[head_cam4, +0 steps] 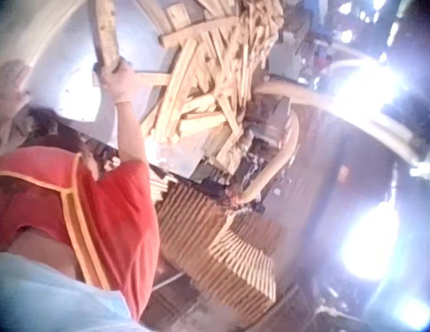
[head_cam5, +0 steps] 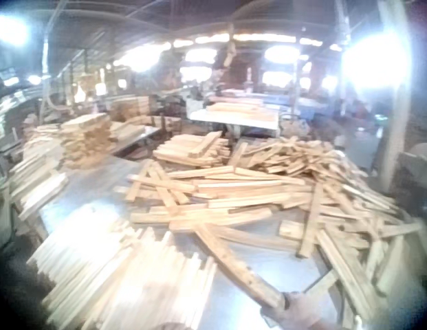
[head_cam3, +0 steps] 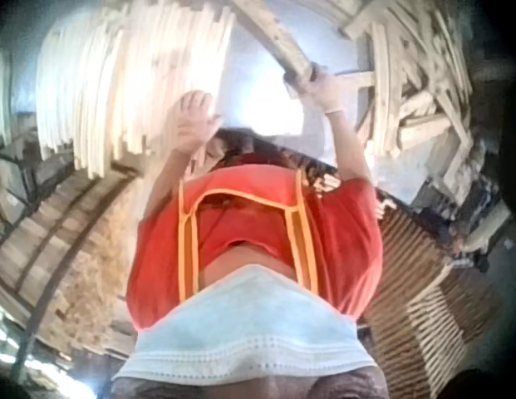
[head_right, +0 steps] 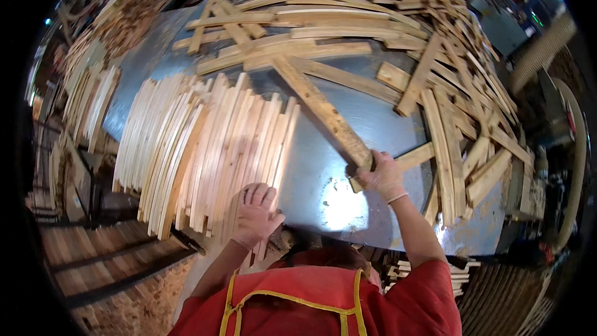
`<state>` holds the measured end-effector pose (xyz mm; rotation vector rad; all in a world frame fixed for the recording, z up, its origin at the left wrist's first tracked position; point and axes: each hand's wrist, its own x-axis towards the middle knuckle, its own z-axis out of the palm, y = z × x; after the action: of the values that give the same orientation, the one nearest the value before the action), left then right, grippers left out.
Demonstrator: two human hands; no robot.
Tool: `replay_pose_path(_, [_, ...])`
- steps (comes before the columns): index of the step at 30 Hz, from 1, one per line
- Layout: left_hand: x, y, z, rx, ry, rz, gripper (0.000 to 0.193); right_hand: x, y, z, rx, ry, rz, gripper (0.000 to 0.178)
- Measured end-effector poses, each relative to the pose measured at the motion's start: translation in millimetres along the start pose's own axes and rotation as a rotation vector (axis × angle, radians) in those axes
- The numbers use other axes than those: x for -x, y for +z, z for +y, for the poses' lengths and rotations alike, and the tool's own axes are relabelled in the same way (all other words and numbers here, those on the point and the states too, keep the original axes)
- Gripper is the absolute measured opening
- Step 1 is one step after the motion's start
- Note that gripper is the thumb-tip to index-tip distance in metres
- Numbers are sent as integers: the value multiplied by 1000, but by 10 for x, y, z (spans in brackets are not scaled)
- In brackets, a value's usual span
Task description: The person picks up individual wooden planks from a large pile on a metal table and stacks them neatly on the left side. The person handles the planks one by one, aligning them to form a growing stack.
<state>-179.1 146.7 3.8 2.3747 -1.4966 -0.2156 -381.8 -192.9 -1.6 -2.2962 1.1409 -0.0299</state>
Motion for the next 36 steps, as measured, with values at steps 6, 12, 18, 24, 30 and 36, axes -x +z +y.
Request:
replay_pose_path(6, [-404, -963, 492, -321, 223, 193, 68, 365, -438, -575, 346, -545, -139, 80])
replay_pose_path(12, [-477, -912, -126, -55, -385, -402, 57, -453, -621, -646, 218, -687, 411, 38])
replay_pose_path(18, [99, -879, -1518, -495, -597, 15, 53, -626, -836, 1763, 654, 215, 338, 74])
replay_pose_path(24, [727, -830, -1999, -632, -562, 188, 67, -708, -881, 2272, 566, 246, 211, 54])
replay_pose_path(30, [1635, -605, -1252, -242, -706, 378, 45, -206, -292, 1586, -645, 407, -41, 40])
replay_pose_path(36, [2177, 401, -1040, 1330, -1248, 337, 24, 441, 862, -710, -1145, 232, -248, 42])
